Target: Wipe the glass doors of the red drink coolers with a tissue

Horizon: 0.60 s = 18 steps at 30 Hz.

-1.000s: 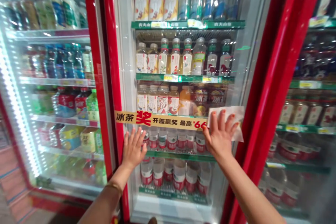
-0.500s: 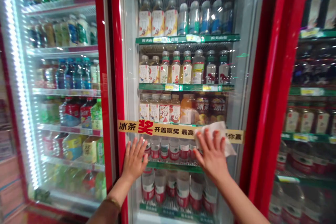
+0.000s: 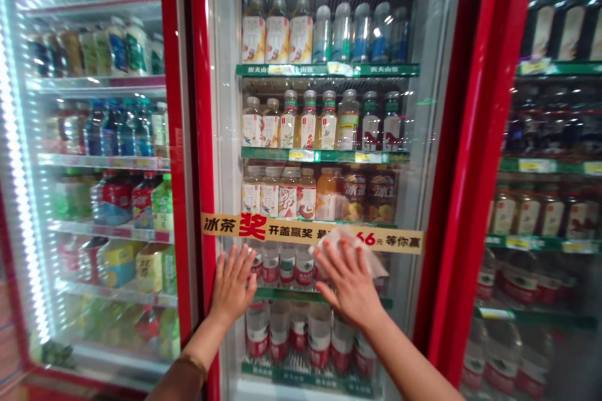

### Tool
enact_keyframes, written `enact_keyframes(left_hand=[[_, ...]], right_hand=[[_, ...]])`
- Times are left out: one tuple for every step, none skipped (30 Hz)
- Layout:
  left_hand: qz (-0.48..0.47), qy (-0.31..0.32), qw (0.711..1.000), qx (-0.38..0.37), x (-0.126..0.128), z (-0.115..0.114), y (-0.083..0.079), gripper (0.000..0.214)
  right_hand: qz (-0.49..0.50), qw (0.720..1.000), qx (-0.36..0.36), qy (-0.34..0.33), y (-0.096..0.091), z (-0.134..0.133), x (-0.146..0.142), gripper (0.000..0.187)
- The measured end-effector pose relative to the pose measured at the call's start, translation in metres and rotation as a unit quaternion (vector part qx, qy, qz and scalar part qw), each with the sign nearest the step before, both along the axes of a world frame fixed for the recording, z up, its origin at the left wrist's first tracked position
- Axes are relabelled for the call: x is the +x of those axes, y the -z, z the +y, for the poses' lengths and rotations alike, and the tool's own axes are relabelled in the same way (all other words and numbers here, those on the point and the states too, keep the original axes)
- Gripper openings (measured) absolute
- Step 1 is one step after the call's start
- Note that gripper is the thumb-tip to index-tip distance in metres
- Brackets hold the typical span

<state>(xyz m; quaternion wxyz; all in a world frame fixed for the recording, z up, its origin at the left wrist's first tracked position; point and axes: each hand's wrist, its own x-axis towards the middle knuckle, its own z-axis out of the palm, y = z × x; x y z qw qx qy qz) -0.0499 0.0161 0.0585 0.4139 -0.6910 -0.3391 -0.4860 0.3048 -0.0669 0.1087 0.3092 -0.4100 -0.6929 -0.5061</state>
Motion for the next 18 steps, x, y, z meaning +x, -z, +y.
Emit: enact_keyframes(left_hand=[[0.0,0.0,1.0,-0.001,-0.001,0.0,0.0,0.088],[-0.001,0.0,1.0,-0.001,-0.001,0.001,0.001,0.087],[-0.003,0.0,1.0,-0.002,-0.002,0.002,0.002,0.087],[-0.005,0.0,1.0,-0.003,-0.002,0.003,0.003,0.087],[-0.007,0.0,1.0,-0.003,-0.002,0.004,0.003,0.087],[-0.009,0.0,1.0,-0.002,-0.001,0.005,0.004,0.087],[-0.011,0.001,1.0,-0.001,-0.001,0.005,0.005,0.088],[-0.012,0.003,1.0,0.0,0.0,0.005,0.005,0.088],[-0.013,0.005,1.0,0.0,0.0,0.005,0.005,0.088],[-0.013,0.008,1.0,0.0,0.0,0.005,0.004,0.088],[-0.013,0.011,1.0,-0.002,0.0,0.004,0.004,0.088],[-0.012,0.015,1.0,-0.005,-0.001,0.003,0.003,0.088],[-0.01,0.018,1.0,-0.007,-0.001,0.002,0.002,0.089],[-0.009,0.02,1.0,-0.01,-0.001,0.001,0.002,0.089],[-0.008,0.022,1.0,-0.012,-0.002,0.001,0.001,0.089],[-0.007,0.022,1.0,-0.014,-0.002,0.0,0.001,0.089],[-0.007,0.02,1.0,-0.017,-0.002,0.0,0.002,0.09],[-0.009,0.018,1.0,-0.021,-0.002,0.001,0.003,0.09]], right_hand=[[-0.073,0.997,-0.006,-0.022,0.015,-0.005,0.0,0.072],[-0.119,0.992,-0.007,-0.036,0.029,-0.01,0.007,0.067],[-0.132,0.991,-0.004,-0.038,0.039,-0.014,0.019,0.064],[-0.111,0.993,0.001,-0.026,0.043,-0.016,0.034,0.064],[-0.065,0.998,0.005,-0.004,0.04,-0.017,0.05,0.068],[0.002,1.0,0.011,0.025,0.031,-0.015,0.062,0.075],[0.081,0.995,0.016,0.056,0.017,-0.012,0.071,0.081],[0.157,0.984,0.024,0.082,0.0,-0.007,0.072,0.085],[0.213,0.972,0.031,0.098,-0.015,-0.002,0.068,0.088],[0.241,0.964,0.037,0.104,-0.027,0.002,0.058,0.09],[0.23,0.967,0.039,0.098,-0.035,0.005,0.044,0.091],[0.185,0.979,0.035,0.082,-0.035,0.006,0.029,0.089],[0.116,0.991,0.025,0.059,-0.03,0.005,0.015,0.086],[0.04,0.999,0.014,0.033,-0.019,0.0,0.004,0.08],[-0.027,1.0,0.005,0.009,-0.005,-0.006,-0.001,0.073],[-0.074,0.997,0.002,-0.011,0.009,-0.014,0.0,0.066],[-0.096,0.995,0.003,-0.023,0.022,-0.022,0.007,0.061],[-0.095,0.995,0.007,-0.027,0.031,-0.03,0.019,0.06]])
